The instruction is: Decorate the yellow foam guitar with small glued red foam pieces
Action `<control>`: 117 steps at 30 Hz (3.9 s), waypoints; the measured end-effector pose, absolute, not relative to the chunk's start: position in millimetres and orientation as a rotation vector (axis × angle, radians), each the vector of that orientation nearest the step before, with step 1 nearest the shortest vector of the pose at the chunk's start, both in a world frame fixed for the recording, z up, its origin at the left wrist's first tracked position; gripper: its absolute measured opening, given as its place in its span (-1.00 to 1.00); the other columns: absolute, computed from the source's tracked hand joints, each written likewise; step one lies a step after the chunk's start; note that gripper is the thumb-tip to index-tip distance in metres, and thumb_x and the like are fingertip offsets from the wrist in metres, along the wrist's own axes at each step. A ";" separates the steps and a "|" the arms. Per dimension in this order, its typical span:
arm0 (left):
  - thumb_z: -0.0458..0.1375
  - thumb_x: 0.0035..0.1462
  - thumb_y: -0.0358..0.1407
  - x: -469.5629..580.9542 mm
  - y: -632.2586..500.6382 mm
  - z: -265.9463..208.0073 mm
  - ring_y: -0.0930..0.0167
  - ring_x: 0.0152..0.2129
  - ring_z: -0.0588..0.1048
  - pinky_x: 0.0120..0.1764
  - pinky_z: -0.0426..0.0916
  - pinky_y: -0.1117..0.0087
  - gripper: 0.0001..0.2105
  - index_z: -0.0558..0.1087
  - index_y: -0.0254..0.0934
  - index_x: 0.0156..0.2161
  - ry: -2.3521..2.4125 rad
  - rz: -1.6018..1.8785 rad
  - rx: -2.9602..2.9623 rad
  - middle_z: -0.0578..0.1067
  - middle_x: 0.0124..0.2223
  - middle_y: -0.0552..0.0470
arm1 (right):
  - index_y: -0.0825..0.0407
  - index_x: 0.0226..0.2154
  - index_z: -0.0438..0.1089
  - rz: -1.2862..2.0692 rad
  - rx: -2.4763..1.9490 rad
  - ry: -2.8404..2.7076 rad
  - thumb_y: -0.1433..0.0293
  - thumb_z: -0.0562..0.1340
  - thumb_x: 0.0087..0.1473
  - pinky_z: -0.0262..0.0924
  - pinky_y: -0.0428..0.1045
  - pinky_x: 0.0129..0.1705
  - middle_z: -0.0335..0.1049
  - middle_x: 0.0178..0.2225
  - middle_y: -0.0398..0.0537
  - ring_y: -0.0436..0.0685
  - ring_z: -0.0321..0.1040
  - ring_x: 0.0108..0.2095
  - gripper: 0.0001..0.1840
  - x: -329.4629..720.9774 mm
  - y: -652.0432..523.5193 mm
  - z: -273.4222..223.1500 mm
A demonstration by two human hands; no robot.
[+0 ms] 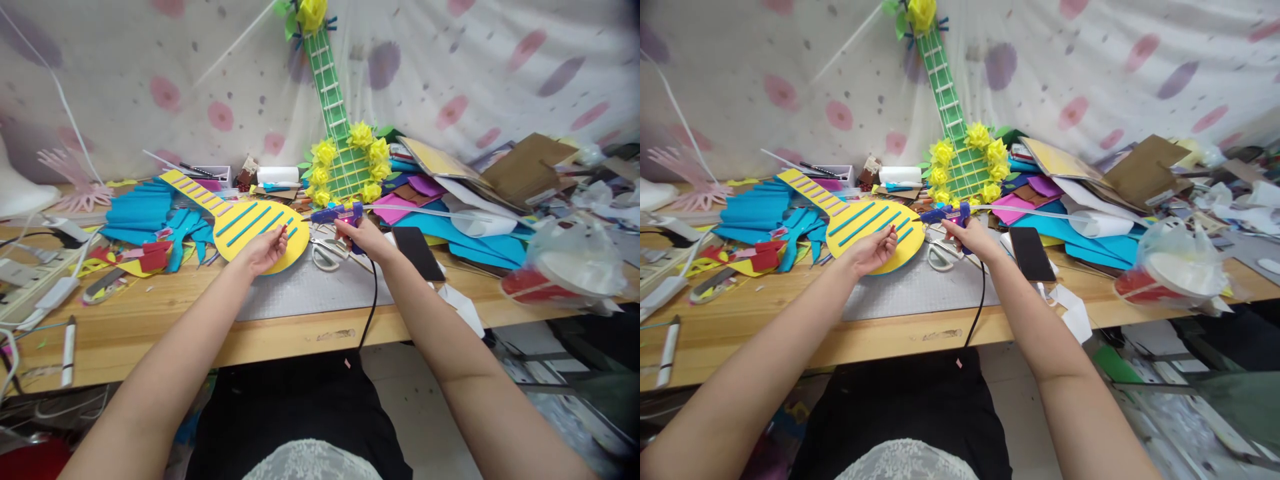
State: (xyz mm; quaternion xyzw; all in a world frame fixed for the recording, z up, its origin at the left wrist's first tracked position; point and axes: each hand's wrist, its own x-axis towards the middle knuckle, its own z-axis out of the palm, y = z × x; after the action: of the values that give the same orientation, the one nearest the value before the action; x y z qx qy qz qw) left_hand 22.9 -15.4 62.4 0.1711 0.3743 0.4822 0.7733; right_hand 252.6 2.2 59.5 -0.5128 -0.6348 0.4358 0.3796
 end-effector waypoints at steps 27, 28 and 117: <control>0.18 -0.10 -0.26 -21.0 2.8 67.6 0.47 -0.53 0.39 -0.42 0.28 0.42 -0.84 0.40 -0.30 -0.38 1.376 0.933 1.919 0.47 -0.46 0.06 | 0.18 -0.02 0.23 0.288 -2.077 -1.671 0.15 0.18 -0.03 0.18 0.06 -0.08 0.34 -0.07 0.26 0.27 0.31 -0.07 -0.41 317.2 -1.4 6.4; 0.17 -0.09 -0.27 -21.3 2.5 65.5 0.46 -0.52 0.40 -0.42 0.27 0.42 -0.82 0.39 -0.29 -0.33 1.390 0.930 1.966 0.45 -0.46 0.08 | 0.18 -0.01 0.21 0.288 -2.085 -1.675 0.14 0.19 -0.03 0.19 0.07 -0.10 0.34 -0.08 0.26 0.27 0.32 -0.09 -0.40 318.9 -10.1 8.4; 0.12 0.00 -0.25 -96.4 -14.7 -16.7 0.53 -0.50 0.31 -0.36 0.29 0.50 -0.79 0.30 -0.29 -0.23 1.954 1.768 1.361 0.36 -0.36 0.07 | 0.01 -0.40 0.37 0.478 -1.063 -2.206 0.45 0.21 -0.01 0.07 -0.08 -0.31 0.38 -0.44 -0.15 0.03 0.25 -0.35 -0.95 150.0 0.9 13.8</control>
State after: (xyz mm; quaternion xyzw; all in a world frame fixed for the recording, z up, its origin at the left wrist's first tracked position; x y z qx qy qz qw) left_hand -96.4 -14.7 -16.7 0.4571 0.6563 0.5939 0.0878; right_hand 150.0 0.9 13.8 -0.4040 -0.8383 0.1816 0.3179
